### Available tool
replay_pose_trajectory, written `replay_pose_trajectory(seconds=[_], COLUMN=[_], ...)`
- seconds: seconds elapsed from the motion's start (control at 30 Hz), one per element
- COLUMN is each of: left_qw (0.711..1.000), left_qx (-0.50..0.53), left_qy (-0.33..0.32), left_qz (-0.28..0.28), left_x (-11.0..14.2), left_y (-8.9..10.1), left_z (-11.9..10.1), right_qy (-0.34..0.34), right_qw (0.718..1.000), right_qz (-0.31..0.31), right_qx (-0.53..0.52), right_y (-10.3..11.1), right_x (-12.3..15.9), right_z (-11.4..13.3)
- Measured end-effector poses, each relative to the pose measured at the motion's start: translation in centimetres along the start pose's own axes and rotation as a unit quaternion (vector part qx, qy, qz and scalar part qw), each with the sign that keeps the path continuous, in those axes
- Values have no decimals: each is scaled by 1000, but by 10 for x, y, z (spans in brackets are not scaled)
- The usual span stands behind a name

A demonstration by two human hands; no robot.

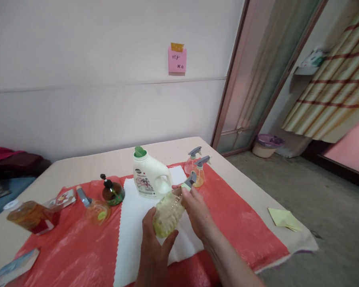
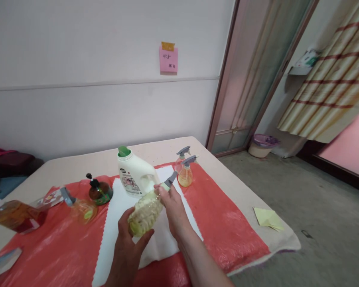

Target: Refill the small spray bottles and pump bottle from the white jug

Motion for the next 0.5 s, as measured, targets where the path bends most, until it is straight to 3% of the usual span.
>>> replay_pose_trajectory(seconds=[0.1, 0.2, 0.33, 0.5], left_qw=[1000, 999, 999, 999], left_qx=[-14, -29, -46, -38], left_qy=[3, -13, -10, 14], left_qz=[-1, -20, -1, 12], left_x=[-5, -9, -11, -11], left_y=[2, 5, 8, 10], left_z=[0, 2, 1, 1], right_qy=[3, 51, 127, 134], right_qw=[999, 988, 939, 897], right_qz=[0, -70, -188, -252], right_qx=[49, 129, 257, 339], right_y=[9, 34, 80, 121], right_x=[-5, -16, -39, -71], right_z=[5, 13, 21, 12])
Point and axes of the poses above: each hand's wrist, its own x-axis away from the middle knuckle, its own y-axis out of the back of the hand, z = x × y, the point moved 3 cm from there along -x, towards the middle knuckle, and after that the axes turned 1 degree about z, right-handed, at the moved point
